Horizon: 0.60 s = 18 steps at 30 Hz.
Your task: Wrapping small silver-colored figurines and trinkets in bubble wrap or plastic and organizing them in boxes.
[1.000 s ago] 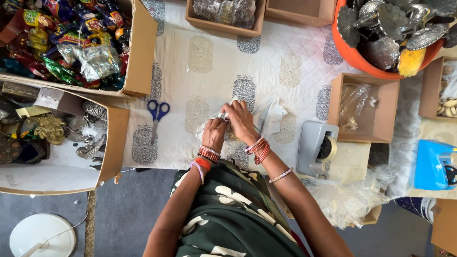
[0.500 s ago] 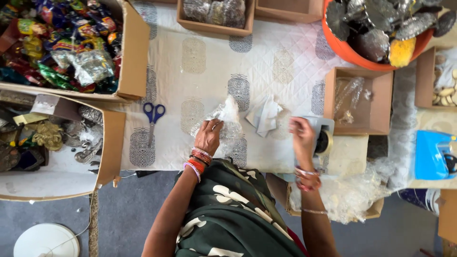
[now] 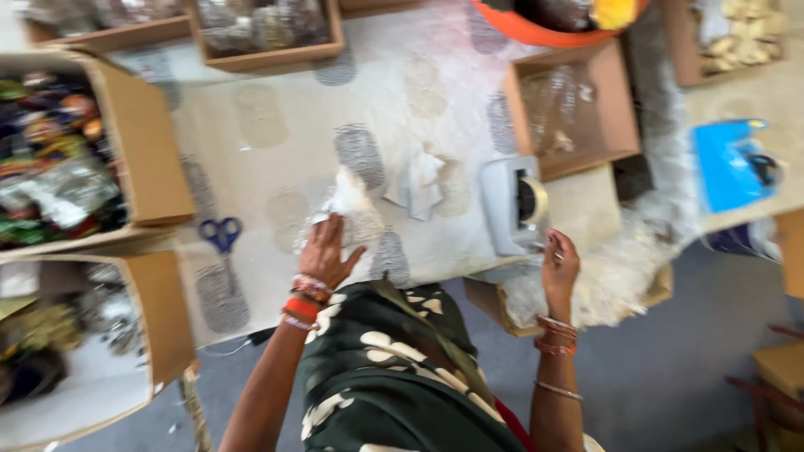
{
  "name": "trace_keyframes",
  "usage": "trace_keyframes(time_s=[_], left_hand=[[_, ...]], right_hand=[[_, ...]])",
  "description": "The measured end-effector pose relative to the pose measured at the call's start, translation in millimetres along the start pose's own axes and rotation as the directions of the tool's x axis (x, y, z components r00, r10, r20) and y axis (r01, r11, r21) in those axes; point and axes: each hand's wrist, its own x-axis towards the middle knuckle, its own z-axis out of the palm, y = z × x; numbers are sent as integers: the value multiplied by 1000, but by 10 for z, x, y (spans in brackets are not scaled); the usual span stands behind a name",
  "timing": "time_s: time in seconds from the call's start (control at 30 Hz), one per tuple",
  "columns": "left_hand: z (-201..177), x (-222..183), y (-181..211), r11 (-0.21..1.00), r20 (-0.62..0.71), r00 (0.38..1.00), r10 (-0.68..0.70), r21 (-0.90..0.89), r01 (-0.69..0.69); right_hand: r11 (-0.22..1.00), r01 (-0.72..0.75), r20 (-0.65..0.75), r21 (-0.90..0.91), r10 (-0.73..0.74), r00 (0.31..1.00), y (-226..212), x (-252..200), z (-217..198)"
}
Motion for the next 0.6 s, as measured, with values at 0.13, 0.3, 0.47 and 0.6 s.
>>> trace_keyframes(time_s=[0.13, 0.3, 0.47, 0.6], left_hand=[[-21, 19, 23, 993, 108, 993, -50, -101, 61], [46, 39, 59, 999, 100, 994, -36, -27, 39], [-128, 218, 208, 987, 235, 962, -138, -50, 154], [-76, 227, 148, 988, 240, 963, -126, -57, 143]], right_hand=[[1000, 21, -22, -23, -22, 1000, 118, -70, 81], [990, -94, -53, -105, 89, 995, 221, -33, 75], [987, 76, -135, -143, -95, 986, 115, -58, 81], [951, 305, -36, -53, -307, 951, -908, -206, 545]])
